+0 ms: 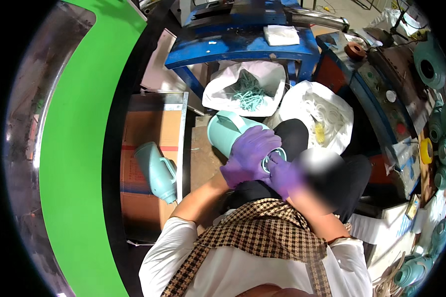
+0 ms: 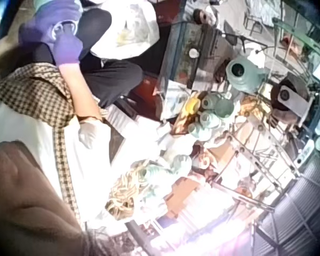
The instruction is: The person sits on the floor in a workshop and assembles light blue plastic water jugs. They pick up a jug body, insert a white plastic stopper into the opening, and then attach a beige plastic handle to the top. The person repeats this process for multiple jugs, placing the finished items on a nearby table.
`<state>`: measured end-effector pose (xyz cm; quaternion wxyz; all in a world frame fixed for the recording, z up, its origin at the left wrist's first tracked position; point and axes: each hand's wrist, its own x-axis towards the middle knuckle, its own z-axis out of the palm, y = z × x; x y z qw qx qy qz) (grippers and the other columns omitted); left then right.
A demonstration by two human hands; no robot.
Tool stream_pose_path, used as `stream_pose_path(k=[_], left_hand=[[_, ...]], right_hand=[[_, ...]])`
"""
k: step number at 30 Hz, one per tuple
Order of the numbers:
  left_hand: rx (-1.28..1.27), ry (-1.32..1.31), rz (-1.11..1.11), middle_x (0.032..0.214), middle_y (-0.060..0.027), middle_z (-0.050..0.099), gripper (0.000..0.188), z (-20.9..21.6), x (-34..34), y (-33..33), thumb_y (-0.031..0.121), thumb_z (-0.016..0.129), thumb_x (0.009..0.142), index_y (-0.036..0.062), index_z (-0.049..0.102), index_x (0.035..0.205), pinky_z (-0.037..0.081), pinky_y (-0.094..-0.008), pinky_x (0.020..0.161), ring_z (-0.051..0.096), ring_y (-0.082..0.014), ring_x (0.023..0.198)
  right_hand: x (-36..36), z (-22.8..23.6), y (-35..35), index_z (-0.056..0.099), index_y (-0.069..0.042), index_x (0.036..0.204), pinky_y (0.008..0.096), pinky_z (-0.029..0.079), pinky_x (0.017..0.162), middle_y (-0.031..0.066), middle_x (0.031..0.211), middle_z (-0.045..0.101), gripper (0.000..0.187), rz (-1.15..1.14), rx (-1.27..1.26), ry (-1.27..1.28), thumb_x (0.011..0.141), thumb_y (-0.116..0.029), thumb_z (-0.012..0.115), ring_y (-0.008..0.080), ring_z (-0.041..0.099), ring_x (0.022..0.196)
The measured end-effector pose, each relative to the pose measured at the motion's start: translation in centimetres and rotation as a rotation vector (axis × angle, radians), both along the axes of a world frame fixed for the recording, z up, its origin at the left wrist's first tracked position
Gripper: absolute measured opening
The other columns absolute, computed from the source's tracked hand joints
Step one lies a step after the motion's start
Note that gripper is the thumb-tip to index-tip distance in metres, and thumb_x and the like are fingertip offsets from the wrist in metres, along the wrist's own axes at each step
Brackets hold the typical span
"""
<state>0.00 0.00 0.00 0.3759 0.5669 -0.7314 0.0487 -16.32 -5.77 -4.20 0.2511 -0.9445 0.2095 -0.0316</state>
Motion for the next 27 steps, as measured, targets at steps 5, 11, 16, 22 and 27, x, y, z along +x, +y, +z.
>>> stream_pose_path(k=[5, 11, 16, 22, 27], left_hand=[[-0.043, -0.130, 0.022, 0.111, -0.0116, 0.070, 0.049, -0.9, 0.4, -0.1, 0.024, 0.082, 0.063, 0.0051, 0.068, 0.106, 0.049, -0.0494, 0.100, 0.067, -0.0323, 0.108], [0.010, 0.178, 0.197, 0.109, -0.0157, 0.068, 0.059, 3.4, 5.4, 2.1, 0.021, 0.088, 0.059, 0.0035, 0.065, 0.110, 0.050, -0.0462, 0.095, 0.064, -0.0375, 0.105], [0.009, 0.160, 0.149, 0.112, -0.0130, 0.067, 0.061, 2.9, 2.9, 0.9, 0.034, 0.088, 0.062, 0.0033, 0.066, 0.109, 0.048, -0.0497, 0.098, 0.064, -0.0354, 0.107], [0.009, 0.184, 0.173, 0.113, -0.0142, 0.067, 0.061, 2.0, 2.1, 0.2, 0.040, 0.084, 0.064, 0.0060, 0.066, 0.111, 0.046, -0.0501, 0.101, 0.063, -0.0365, 0.108], [-0.003, 0.163, 0.198, 0.111, -0.0147, 0.068, 0.060, 3.3, 1.5, -0.7, 0.031, 0.090, 0.059, 0.0046, 0.068, 0.108, 0.047, -0.0481, 0.100, 0.064, -0.0360, 0.107]], right_hand=[[-0.6, 0.9, -0.4, 0.062, -0.011, 0.122, 0.0447, 0.057, 0.076, 0.0135, 0.138, 0.055, 0.049, 0.022, 0.119, 0.009, 0.082, -0.036, 0.074, 0.0326, 0.070, 0.091], [-3.2, 2.6, -9.3, 0.067, -0.008, 0.122, 0.0421, 0.056, 0.082, 0.0183, 0.122, 0.067, 0.034, -0.163, 0.475, -0.521, 0.089, -0.019, 0.068, 0.0380, 0.068, 0.097], [-4.3, -15.6, -25.1, 0.066, -0.001, 0.111, 0.0429, 0.055, 0.084, 0.0202, 0.113, 0.069, 0.036, -0.638, 0.004, 0.197, 0.083, -0.023, 0.075, 0.0385, 0.068, 0.100], [-3.5, -23.6, -25.4, 0.055, -0.008, 0.120, 0.0460, 0.055, 0.089, 0.0198, 0.114, 0.068, 0.045, -0.778, -0.080, 0.386, 0.082, -0.027, 0.072, 0.0368, 0.066, 0.107], [-2.2, -14.7, -24.2, 0.056, -0.008, 0.119, 0.0483, 0.054, 0.081, 0.0206, 0.108, 0.066, 0.033, -0.468, -0.494, 0.281, 0.089, -0.021, 0.062, 0.0382, 0.065, 0.101]])
